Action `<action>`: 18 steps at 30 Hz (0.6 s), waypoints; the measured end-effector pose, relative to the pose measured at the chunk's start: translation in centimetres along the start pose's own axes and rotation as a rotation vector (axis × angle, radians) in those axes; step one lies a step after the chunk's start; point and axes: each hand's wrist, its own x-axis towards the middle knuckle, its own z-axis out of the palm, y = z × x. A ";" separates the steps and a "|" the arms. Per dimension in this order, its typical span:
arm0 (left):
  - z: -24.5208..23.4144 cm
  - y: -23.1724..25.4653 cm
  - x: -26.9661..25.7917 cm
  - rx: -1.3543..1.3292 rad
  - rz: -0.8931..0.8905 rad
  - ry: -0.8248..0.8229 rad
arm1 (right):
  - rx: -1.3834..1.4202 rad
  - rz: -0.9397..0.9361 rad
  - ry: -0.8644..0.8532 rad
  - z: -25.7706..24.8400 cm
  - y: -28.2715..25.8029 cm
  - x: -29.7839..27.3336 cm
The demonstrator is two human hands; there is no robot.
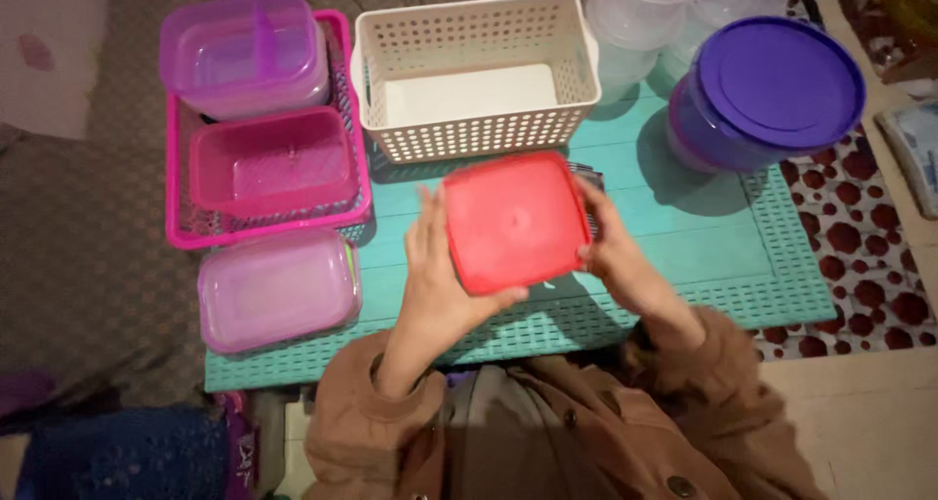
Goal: The person wipes the inside and outside of several plastic food containers with a cloth, then places them into a pink basket. The person handles purple, pink, and red containers, using a striped cloth to clean each one before stacking them.
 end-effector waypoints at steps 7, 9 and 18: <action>1.5 -7.3 -2.2 -0.097 -0.210 -0.277 | -0.553 -0.111 0.051 2.5 5.5 -0.8; 1.8 -8.6 -2.2 -0.081 -0.180 -0.280 | -0.502 0.010 0.074 2.7 5.9 -0.5; -0.5 -7.0 2.1 0.462 -0.201 -0.485 | -1.433 -0.066 0.019 3.4 1.2 1.7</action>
